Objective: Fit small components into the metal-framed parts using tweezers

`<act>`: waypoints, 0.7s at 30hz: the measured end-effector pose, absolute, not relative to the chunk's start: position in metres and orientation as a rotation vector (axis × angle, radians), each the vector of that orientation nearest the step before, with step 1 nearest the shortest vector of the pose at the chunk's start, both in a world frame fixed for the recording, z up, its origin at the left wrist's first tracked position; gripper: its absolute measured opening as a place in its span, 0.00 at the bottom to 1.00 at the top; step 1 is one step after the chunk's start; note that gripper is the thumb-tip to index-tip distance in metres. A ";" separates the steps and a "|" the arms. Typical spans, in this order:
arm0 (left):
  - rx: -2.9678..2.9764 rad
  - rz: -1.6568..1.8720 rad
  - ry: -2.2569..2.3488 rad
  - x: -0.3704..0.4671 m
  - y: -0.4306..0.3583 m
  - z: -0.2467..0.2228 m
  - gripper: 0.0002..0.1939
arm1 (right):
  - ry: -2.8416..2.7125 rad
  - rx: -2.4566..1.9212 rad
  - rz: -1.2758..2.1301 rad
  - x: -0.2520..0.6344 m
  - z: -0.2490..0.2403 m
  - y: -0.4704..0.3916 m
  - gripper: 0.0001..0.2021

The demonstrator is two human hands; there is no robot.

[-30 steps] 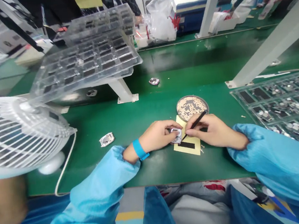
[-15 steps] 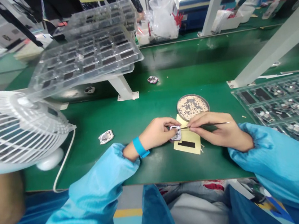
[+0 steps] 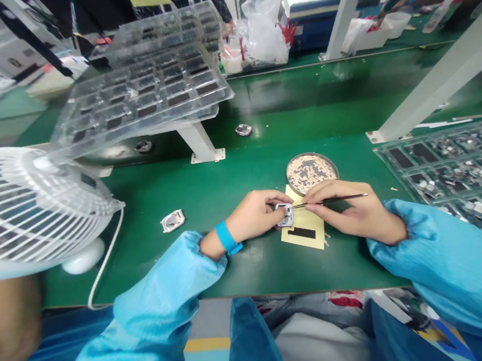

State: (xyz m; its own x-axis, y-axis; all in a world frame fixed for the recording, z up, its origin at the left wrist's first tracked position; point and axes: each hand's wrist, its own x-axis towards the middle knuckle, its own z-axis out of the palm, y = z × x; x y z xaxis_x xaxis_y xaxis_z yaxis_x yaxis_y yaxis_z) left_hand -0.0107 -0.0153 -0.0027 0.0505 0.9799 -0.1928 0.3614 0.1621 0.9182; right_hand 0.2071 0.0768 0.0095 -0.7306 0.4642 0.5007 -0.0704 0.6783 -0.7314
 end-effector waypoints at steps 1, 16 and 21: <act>1.374 0.809 1.487 -0.011 -0.016 -0.002 0.16 | -2.184 -0.328 0.993 0.207 0.010 0.076 0.06; 1.304 0.980 1.364 -0.009 -0.018 0.002 0.18 | -2.049 -0.487 1.139 0.205 0.008 0.080 0.05; 1.290 1.031 1.377 -0.011 -0.017 0.007 0.18 | -1.957 -0.479 1.402 0.205 0.009 0.084 0.07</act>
State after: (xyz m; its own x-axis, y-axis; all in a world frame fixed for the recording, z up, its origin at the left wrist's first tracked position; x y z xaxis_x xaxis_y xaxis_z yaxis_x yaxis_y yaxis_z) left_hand -0.0111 -0.0167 0.0070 0.0091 0.9959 -0.0903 0.1937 0.0868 0.9772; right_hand 0.2052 0.0838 0.0095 -0.7056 0.6382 0.3078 -0.0865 0.3536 -0.9314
